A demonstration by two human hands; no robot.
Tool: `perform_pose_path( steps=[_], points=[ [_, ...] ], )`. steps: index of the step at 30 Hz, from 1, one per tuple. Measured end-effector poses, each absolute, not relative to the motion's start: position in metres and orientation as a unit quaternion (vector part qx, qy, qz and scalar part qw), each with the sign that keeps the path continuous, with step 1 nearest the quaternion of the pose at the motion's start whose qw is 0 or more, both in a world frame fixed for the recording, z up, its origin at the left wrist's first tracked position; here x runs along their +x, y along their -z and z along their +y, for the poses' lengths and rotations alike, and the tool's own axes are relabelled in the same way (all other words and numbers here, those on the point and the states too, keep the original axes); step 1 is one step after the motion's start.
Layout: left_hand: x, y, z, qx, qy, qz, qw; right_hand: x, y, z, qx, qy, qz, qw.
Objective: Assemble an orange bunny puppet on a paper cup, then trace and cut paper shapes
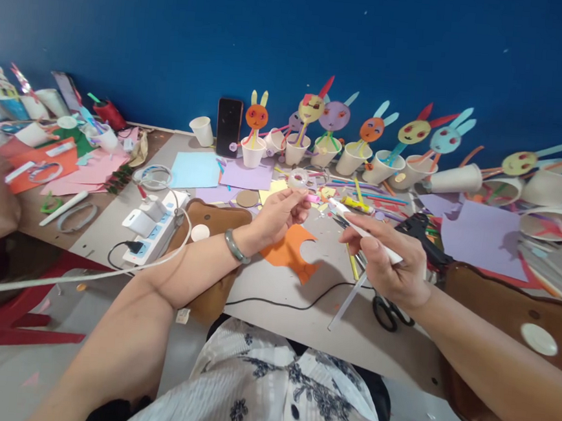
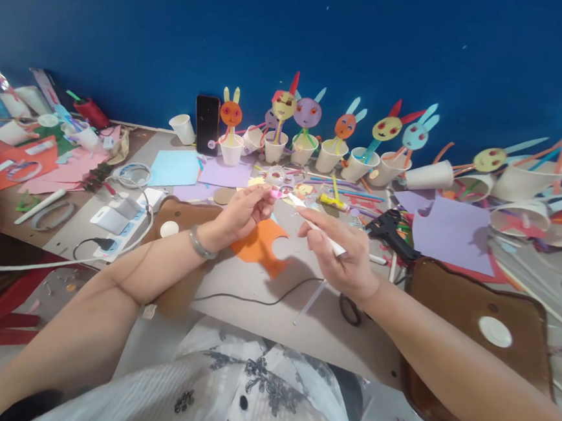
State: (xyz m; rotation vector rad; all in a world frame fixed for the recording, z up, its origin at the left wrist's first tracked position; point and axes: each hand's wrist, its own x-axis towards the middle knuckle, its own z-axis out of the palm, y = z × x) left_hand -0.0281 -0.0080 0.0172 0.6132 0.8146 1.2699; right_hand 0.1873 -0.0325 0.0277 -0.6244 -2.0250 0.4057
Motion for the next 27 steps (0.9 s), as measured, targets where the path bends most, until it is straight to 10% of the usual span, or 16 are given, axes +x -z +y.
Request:
perform_pose_path(
  steps=[27],
  points=[
    [-0.031, 0.001, -0.004, 0.361, -0.560, 0.336, 0.666, 0.188, -0.028, -0.018, -0.432, -0.343, -0.689, 0.470]
  ],
)
